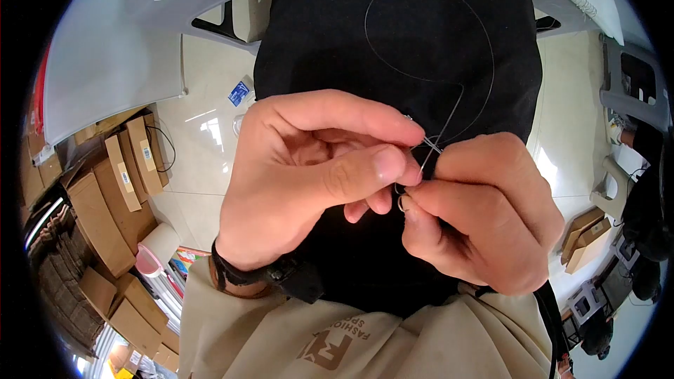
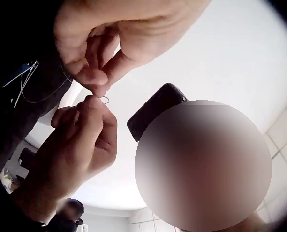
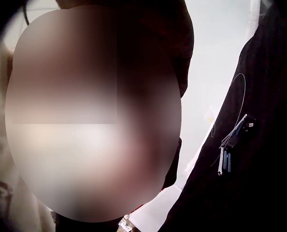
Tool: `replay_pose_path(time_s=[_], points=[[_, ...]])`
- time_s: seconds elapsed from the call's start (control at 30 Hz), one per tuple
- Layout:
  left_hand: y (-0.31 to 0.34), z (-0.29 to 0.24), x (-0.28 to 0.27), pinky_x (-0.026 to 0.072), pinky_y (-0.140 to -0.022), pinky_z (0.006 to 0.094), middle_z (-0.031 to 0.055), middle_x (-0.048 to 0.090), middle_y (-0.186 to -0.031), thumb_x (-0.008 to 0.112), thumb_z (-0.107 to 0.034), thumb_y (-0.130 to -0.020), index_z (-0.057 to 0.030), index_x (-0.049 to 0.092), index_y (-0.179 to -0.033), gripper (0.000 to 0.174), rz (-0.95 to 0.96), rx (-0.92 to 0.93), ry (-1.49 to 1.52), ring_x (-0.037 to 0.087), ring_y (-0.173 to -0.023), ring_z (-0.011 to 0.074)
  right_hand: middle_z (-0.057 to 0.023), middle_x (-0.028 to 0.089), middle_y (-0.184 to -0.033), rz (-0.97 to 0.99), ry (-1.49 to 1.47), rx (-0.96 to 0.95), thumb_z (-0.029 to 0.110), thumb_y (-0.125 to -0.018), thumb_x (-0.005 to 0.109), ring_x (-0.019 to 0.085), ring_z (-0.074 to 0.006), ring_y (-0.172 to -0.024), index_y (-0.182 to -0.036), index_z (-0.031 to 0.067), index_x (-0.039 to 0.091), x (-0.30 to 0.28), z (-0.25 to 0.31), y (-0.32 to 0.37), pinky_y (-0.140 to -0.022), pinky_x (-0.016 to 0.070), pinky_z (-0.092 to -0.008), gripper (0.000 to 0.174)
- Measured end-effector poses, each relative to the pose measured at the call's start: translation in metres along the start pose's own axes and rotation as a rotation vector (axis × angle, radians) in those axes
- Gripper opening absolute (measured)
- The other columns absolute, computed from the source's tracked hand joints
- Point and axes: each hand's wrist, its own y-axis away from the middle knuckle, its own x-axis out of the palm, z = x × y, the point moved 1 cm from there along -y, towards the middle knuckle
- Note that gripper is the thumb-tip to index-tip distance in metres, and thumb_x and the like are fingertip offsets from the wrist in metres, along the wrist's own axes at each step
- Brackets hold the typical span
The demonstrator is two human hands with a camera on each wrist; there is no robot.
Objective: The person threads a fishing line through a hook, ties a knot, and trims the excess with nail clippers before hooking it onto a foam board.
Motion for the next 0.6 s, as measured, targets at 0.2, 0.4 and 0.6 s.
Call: replay_pose_path(time_s=[0.2, 0.4, 0.6], points=[[0.001, -0.006, -0.007, 0.0372, -0.039, 0.0177, 0.0139, 0.059, -0.070, 0.066, -0.010, -0.076, 0.0029, 0.058, -0.088, 0.019, 0.045, -0.125, 0.063, 0.054, -0.049, 0.0120, -0.0108, 0.051, -0.057, 0.019, -0.006, 0.018, 0.000, -0.051, 0.069, 0.048, -0.0150, -0.044, -0.064, -0.0021, 0.058, -0.001, 0.001, 0.000, -0.035, 0.0308, -0.0206, 0.017], [-0.001, -0.006, -0.012, 0.0396, -0.042, 0.0189, 0.0138, 0.058, -0.073, 0.065, -0.009, -0.077, 0.0024, 0.059, -0.084, 0.015, 0.102, -0.179, 0.072, 0.054, -0.054, 0.0130, -0.0109, 0.051, -0.057, -0.007, -0.017, -0.014, -0.002, -0.049, 0.068, 0.048, -0.0154, -0.044, -0.063, -0.0023, 0.057, 0.002, 0.000, 0.001, -0.035, 0.0319, -0.0207, 0.017], [-0.001, -0.004, -0.011, 0.0415, -0.048, 0.0180, 0.0131, 0.056, -0.073, 0.064, -0.010, -0.077, 0.0030, 0.059, -0.081, 0.015, 0.122, -0.164, 0.035, 0.053, -0.058, 0.0120, -0.0111, 0.051, -0.056, 0.042, -0.024, -0.047, -0.004, -0.047, 0.067, 0.048, -0.0158, -0.043, -0.062, -0.0026, 0.057, 0.000, -0.001, 0.003, -0.035, 0.0330, -0.0207, 0.018]])
